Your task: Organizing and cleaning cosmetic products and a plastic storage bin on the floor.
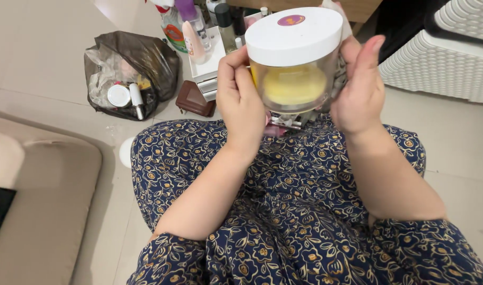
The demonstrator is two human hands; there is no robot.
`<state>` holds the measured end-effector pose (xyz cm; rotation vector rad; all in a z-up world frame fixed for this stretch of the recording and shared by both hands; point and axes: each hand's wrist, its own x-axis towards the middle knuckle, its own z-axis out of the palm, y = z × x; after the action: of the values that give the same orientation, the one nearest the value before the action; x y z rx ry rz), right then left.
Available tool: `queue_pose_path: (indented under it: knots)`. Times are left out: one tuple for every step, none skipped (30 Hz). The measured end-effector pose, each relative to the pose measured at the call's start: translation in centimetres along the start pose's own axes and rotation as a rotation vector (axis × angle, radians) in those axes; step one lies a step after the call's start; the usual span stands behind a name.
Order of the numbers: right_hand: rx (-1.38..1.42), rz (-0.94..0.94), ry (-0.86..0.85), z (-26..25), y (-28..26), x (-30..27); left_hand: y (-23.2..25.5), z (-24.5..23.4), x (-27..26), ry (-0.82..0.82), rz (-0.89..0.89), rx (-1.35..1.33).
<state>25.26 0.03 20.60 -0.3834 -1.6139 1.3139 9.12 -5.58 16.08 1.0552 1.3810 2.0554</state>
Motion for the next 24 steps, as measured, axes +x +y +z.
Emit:
queue_pose_path:
  knots:
    - [0.107, 0.064, 0.030, 0.0, -0.1, 0.0, -0.1, -0.2, -0.2, -0.030, 0.019, 0.035]
    - [0.213, 0.129, 0.059, 0.0, -0.1, -0.1, -0.2, -0.5, -0.4, -0.061, 0.037, 0.069]
    - [0.215, 0.130, 0.058, 0.1, -0.3, 0.0, 0.7, -0.5, -0.4, -0.060, 0.037, 0.070]
    - [0.242, 0.132, 0.042, 0.1, -0.4, 0.1, 1.6, -0.4, -0.4, -0.173, 0.009, 0.007]
    - [0.267, 0.133, 0.028, 0.1, -0.6, 0.2, 2.4, -0.4, -0.5, -0.288, -0.021, -0.056]
    - [0.267, 0.133, 0.028, 0.2, -0.9, 0.1, 2.4, -0.2, -0.4, -0.287, -0.022, -0.056]
    - [0.036, 0.049, -0.004, 0.2, -1.1, 0.1, 2.4, 0.1, -0.4, -0.283, 0.053, 0.042]
    - [-0.195, -0.035, -0.035, 0.2, -1.4, 0.1, 2.5, 0.3, -0.4, -0.277, 0.127, 0.139]
    - [-0.195, -0.037, -0.037, 0.6, -2.2, 0.4, 2.9, 0.0, 0.3, -0.275, 0.129, 0.139]
    - [-0.371, -0.098, -0.058, 1.1, -2.9, 0.7, 3.4, -0.4, 1.0, -0.355, -0.065, -0.083]
    - [-0.546, -0.156, -0.073, 1.6, -3.7, 1.0, 3.8, -0.7, 1.6, -0.435, -0.263, -0.305]
    - [-0.547, -0.155, -0.071, 0.8, -1.8, 0.3, 3.8, -0.7, 1.5, -0.438, -0.265, -0.305]
    - [-0.417, -0.056, -0.064, 0.1, 0.2, -0.3, 3.9, -0.8, 1.5, -0.494, -0.314, -0.459]
    - [-0.285, 0.042, -0.056, -0.7, 2.2, -0.9, 3.9, -0.8, 1.4, -0.549, -0.362, -0.616]
    - [-0.284, 0.043, -0.054, -0.9, 3.5, -1.5, 3.1, -0.9, 1.3, -0.549, -0.364, -0.615]
    - [0.075, 0.149, -0.023, -1.1, 4.8, -2.1, 2.3, -1.0, 1.2, -0.536, -0.415, -0.703]
    - [0.438, 0.251, 0.002, -1.2, 6.2, -2.7, 1.6, -1.2, 1.0, -0.519, -0.462, -0.790]
    - [0.439, 0.251, 0.000, -0.4, 5.1, -2.3, 2.0, -0.9, 1.2, -0.518, -0.460, -0.788]
    - [0.427, 0.222, 0.000, 0.3, 4.0, -1.9, 2.3, -0.6, 1.4, -0.452, -0.583, -0.909]
    - [0.415, 0.193, 0.000, 0.9, 2.9, -1.6, 2.7, -0.1, 1.6, -0.381, -0.706, -1.027]
    - [0.414, 0.190, -0.001, 1.3, 2.5, -1.4, 2.9, 0.2, 1.7, -0.383, -0.704, -1.027]
    - [0.404, 0.184, -0.021, 1.6, 2.2, -1.2, 3.1, 0.5, 1.8, -0.298, -0.764, -1.075]
    - [0.394, 0.182, -0.042, 1.9, 1.9, -1.0, 3.3, 0.8, 1.9, -0.208, -0.824, -1.124]
    - [0.394, 0.182, -0.044, 1.9, 2.2, -1.3, 3.3, 1.0, 1.8, -0.207, -0.823, -1.125]
